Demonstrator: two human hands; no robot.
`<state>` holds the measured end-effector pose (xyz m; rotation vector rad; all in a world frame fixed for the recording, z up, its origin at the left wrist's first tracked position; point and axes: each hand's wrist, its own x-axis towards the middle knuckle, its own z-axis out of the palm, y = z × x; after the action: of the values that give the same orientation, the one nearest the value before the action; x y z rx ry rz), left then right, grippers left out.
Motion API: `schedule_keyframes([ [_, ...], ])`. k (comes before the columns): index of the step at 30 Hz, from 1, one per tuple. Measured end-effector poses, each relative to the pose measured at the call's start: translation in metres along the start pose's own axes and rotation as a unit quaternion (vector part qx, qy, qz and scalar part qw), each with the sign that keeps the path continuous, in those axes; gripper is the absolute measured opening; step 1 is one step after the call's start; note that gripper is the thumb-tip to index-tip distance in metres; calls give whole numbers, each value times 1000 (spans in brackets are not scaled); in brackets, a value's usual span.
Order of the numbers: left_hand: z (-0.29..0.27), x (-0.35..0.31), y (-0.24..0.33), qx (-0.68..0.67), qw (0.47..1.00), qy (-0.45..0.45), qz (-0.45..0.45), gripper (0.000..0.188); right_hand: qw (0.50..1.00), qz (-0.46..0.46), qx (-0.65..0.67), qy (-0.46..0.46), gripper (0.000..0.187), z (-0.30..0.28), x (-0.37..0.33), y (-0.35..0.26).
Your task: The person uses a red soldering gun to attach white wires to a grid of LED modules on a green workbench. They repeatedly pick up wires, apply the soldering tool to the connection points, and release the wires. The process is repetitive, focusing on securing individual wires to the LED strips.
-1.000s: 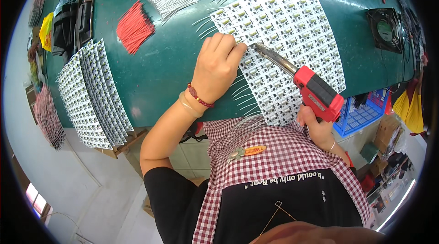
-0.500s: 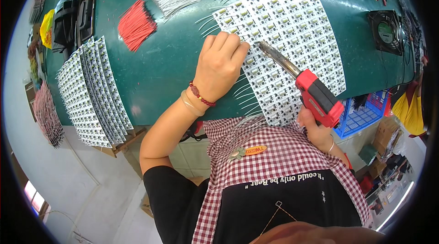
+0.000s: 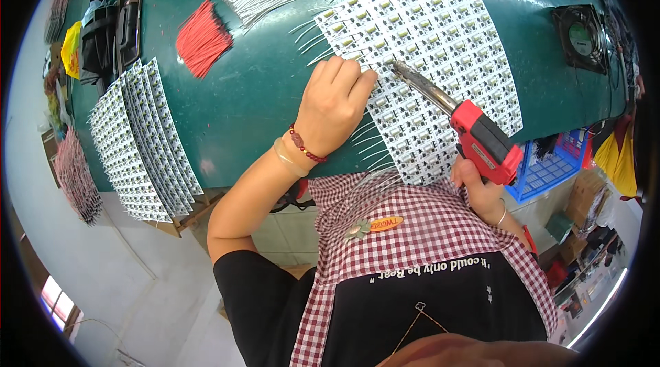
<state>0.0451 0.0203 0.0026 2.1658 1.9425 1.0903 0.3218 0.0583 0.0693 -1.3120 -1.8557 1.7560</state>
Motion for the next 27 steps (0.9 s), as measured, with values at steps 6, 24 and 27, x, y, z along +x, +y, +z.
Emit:
schedule_keyframes([
  [6, -1, 2, 2, -12, 1000, 1, -2, 24, 1000, 7, -9, -14, 19, -7, -5, 14],
  [24, 2, 1, 2, -1, 1000, 1, -6, 23, 998, 14, -48, -24, 17, -10, -1, 13],
  [27, 2, 0, 1, 1, 1000, 0, -5, 24, 998, 15, -52, -22, 19, -7, 1, 7],
])
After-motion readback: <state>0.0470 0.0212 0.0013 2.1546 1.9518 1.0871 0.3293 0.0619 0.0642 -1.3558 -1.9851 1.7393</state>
